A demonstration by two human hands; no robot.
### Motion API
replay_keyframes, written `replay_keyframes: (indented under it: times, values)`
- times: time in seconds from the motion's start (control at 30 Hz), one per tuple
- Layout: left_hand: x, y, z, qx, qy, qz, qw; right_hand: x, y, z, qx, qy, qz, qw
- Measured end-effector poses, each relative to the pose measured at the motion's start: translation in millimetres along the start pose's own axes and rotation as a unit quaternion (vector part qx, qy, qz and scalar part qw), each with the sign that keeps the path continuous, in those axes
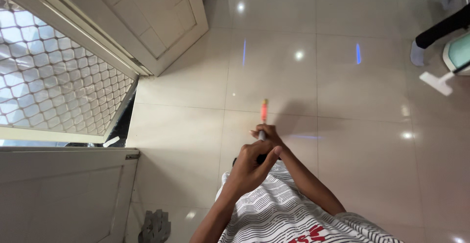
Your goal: The person sweeps the tiled floor using a broom, pushing debris toward and through an open doorway.
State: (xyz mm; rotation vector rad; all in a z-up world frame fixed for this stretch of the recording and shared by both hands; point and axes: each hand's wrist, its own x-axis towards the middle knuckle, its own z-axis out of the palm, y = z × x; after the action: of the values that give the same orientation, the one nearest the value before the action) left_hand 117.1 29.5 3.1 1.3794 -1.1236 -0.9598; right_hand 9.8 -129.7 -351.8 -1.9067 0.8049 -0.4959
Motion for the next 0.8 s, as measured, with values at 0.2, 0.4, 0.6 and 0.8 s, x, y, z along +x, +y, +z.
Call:
replay_keyframes:
  times: [0.2,0.4,0.6,0.8]
  values:
    - [11.2,-37.7,12.4,-0.049,-0.011,-0.062,0.997,-21.5,20.1,-40.1,0.051,0.065,0.077,0.994]
    - [19.1,-58.9,8.9,-0.048,-0.001,-0.101,0.994,-20.4,22.9,-37.6,-0.06,0.058,0.09,0.992]
    - [46.6,-30.4,1.2,0.006,0.032,-0.044,0.998,9.2,3.4,-8.7,0.076,-0.022,0.027,0.997]
    - [79.3,-1.2,-20.9,0.099,0.023,-0.079,0.992,44.3,-63.8,18.4,0.231,-0.005,-0.058,0.971]
